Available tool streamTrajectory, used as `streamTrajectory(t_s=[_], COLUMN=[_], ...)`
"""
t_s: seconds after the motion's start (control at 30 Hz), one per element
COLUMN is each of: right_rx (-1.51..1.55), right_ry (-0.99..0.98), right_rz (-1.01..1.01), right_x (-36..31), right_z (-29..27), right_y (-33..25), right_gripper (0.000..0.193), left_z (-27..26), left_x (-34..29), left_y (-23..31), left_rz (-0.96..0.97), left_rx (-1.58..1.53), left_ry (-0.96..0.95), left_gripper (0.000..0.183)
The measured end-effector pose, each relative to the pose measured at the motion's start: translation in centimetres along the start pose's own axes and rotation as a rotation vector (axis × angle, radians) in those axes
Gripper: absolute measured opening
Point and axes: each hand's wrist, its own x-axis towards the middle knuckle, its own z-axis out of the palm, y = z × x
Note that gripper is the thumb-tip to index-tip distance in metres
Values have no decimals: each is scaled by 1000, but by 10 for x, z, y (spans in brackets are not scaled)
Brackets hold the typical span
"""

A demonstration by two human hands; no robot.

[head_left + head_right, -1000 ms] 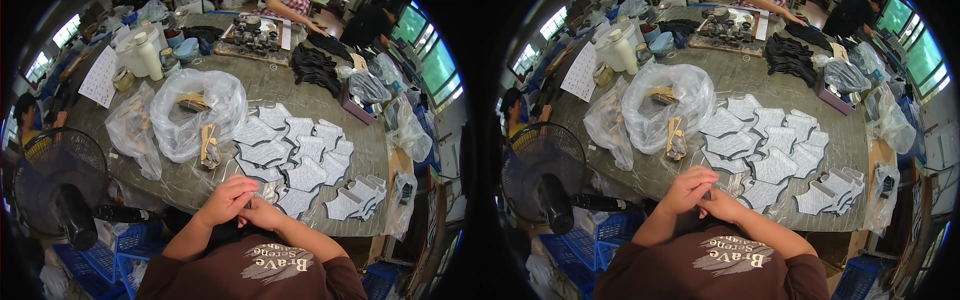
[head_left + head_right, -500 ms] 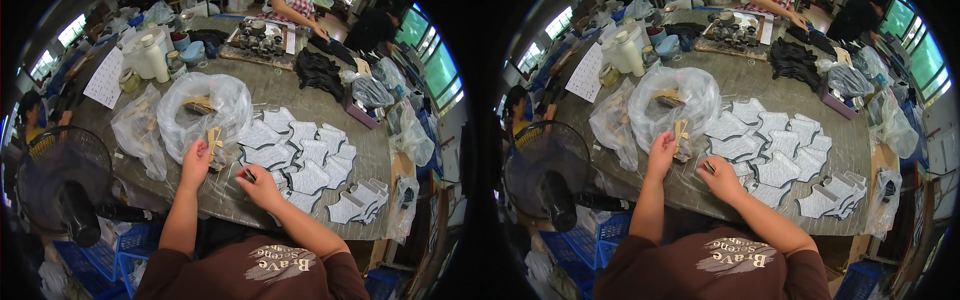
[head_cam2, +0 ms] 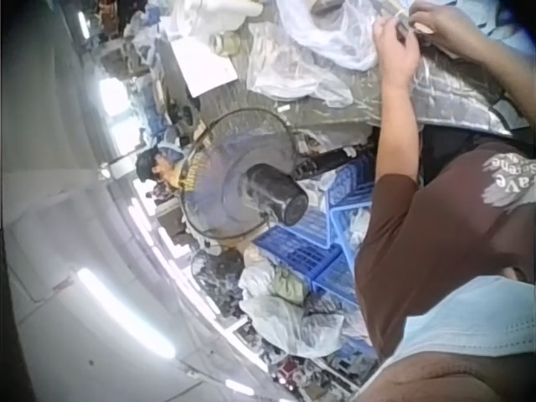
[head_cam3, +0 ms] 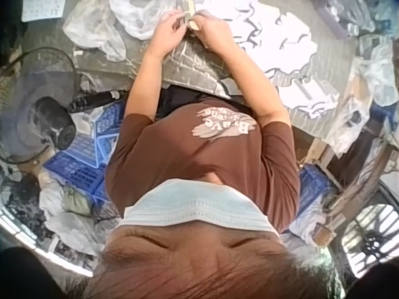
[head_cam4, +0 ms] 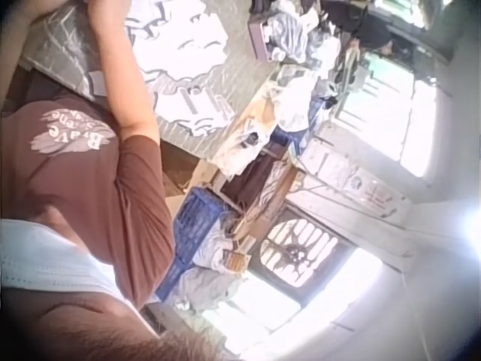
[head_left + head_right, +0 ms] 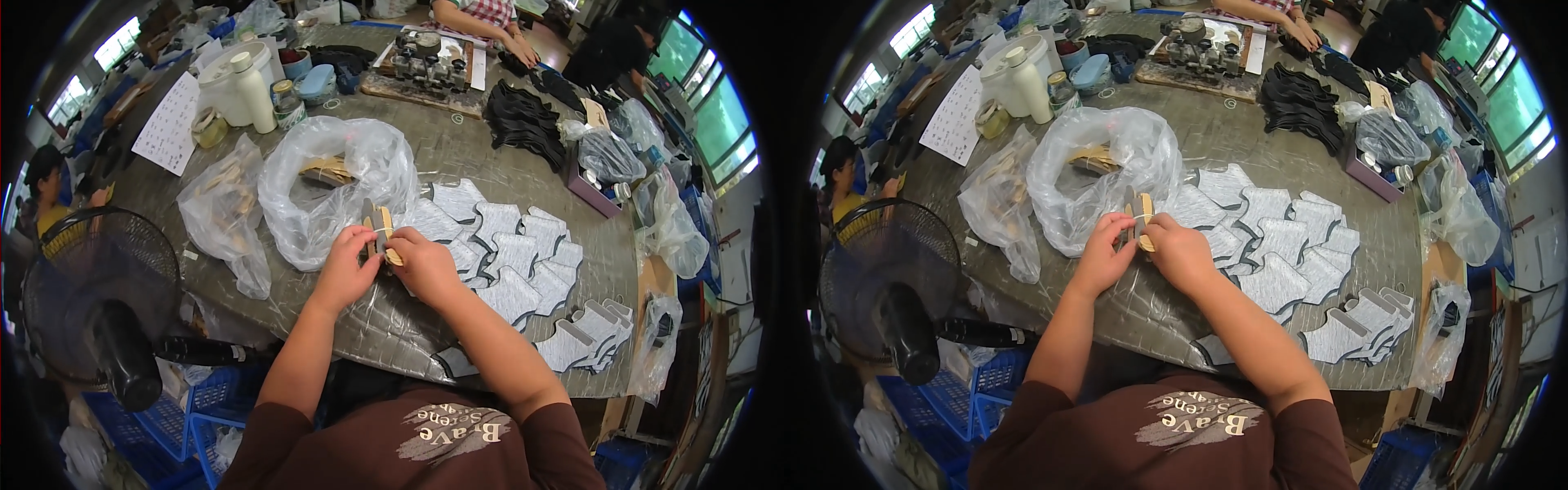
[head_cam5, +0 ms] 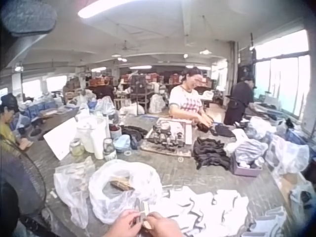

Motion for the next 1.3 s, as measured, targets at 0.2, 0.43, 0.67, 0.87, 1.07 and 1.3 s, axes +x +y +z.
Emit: streamTrajectory(t_s=[0.2, 0.43, 0.67, 0.87, 1.07, 1.3], right_rx=[-197, -303, -73, 543, 1444, 1607], right_ry=[-29, 10, 69, 17, 31, -56], right_rz=[-110, -5, 135, 630, 1111, 1134], right_x=[9, 10, 6, -24, -69, -81], right_z=[12, 23, 6, -50, -53, -54], right_y=[13, 26, 16, 1, 4, -7], right_gripper=[19, 14, 16, 16, 24, 16], left_z=[1, 11, 21, 14, -4, -2], left_x=[4, 2, -1, -2, -17, -24], left_y=[10, 27, 21, 11, 30, 63], left_rz=[9, 44, 17, -47, 193, 545], left_rx=[89, 300, 422, 448, 3, 146], left_ry=[-29, -20, 4, 69, 44, -115], left_gripper=[40, 46, 56, 62, 64, 35])
